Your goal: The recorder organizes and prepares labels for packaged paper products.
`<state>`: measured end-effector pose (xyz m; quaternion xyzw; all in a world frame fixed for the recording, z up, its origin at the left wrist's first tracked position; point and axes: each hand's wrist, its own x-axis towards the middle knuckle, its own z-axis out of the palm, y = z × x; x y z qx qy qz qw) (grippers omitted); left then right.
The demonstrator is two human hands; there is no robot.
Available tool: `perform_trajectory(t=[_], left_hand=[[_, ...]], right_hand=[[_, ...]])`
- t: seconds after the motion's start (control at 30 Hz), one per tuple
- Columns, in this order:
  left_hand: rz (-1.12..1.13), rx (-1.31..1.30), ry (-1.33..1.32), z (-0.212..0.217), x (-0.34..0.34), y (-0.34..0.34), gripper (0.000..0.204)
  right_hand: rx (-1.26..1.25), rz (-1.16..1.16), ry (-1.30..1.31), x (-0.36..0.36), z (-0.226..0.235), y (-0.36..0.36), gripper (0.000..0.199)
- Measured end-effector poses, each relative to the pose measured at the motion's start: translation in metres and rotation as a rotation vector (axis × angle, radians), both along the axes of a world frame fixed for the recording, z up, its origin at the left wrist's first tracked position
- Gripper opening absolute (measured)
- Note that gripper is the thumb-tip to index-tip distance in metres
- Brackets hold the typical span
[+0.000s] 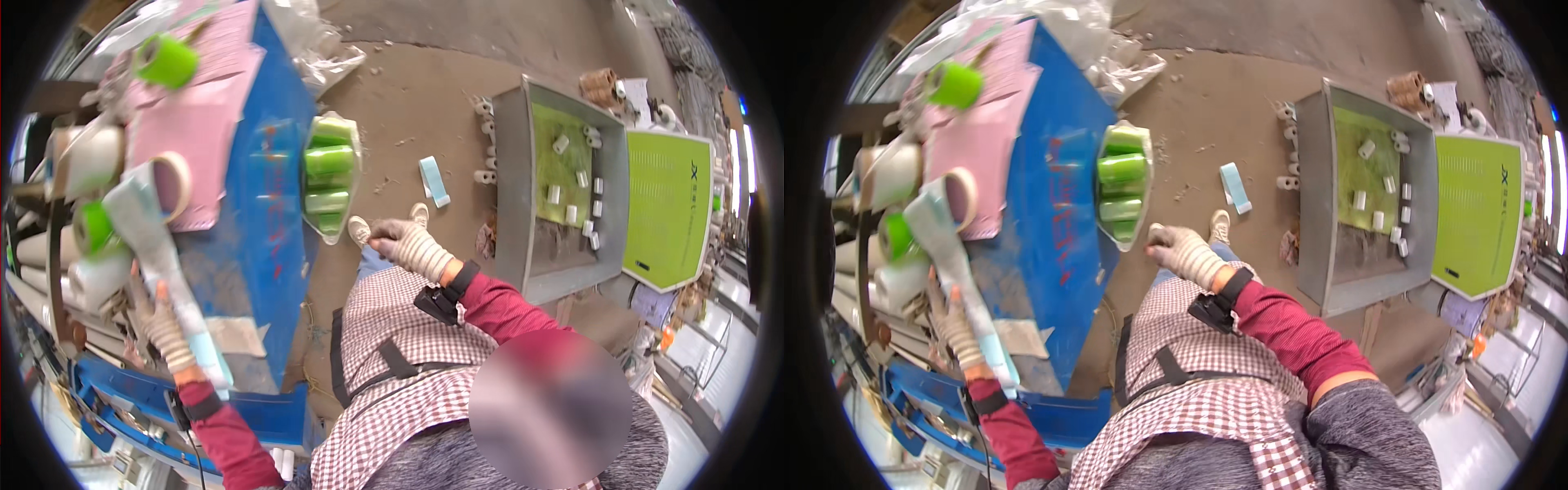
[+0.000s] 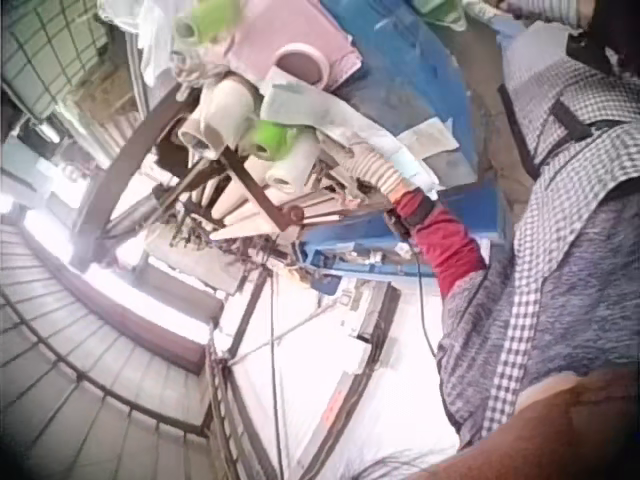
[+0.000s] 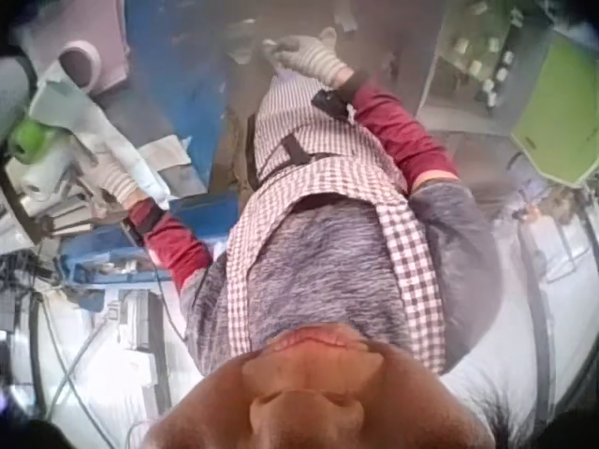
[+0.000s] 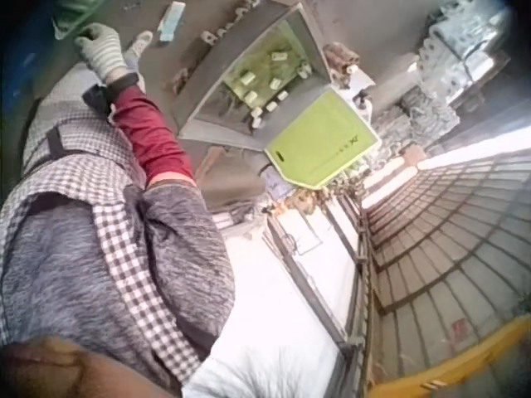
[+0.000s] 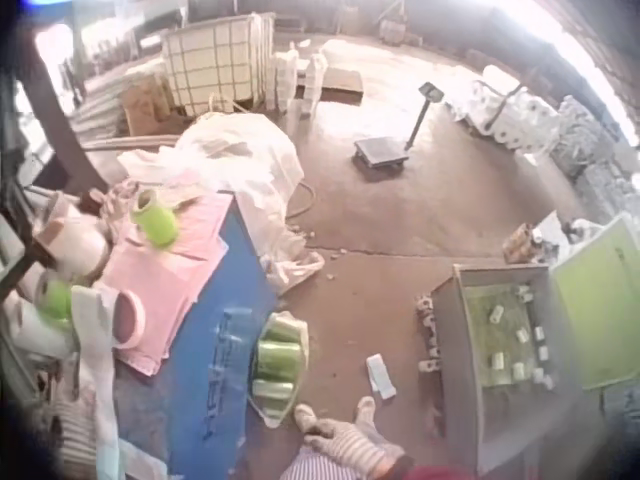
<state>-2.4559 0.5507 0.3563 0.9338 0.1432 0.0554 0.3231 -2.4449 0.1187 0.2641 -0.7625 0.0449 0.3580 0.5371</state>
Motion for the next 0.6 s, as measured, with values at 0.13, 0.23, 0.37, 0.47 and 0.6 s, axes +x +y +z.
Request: perform_trajectory(t=[0.13, 0.23, 0.37, 0.47, 0.6], left_hand=[[0.157, 0.432, 0.136, 0.006, -0.004, -0.039, 0.047], [-0.01, 0.774, 0.068, 0.003, -0.012, -0.007, 0.033], [0.06, 0.815, 0.049, -0.016, -0.043, 0.055, 0.041], [0.164, 0.395, 0.083, -0.032, -0.025, 0.02, 0.042], [0.173, 0.353, 0.191, -0.106, -0.019, -0.027, 0.04]], right_hand=[[-0.158, 0.007, 0.199, -0.026, -0.075, -0.077, 0.023], [-0.234, -0.062, 0.298, -0.035, -0.164, -0.116, 0.022], [-0.428, -0.294, 0.352, -0.05, -0.291, -0.193, 0.022], [-0.598, -0.149, 0.584, -0.046, -0.384, -0.231, 0.026], [-0.815, 0.358, 0.649, -0.031, -0.486, -0.256, 0.058]])
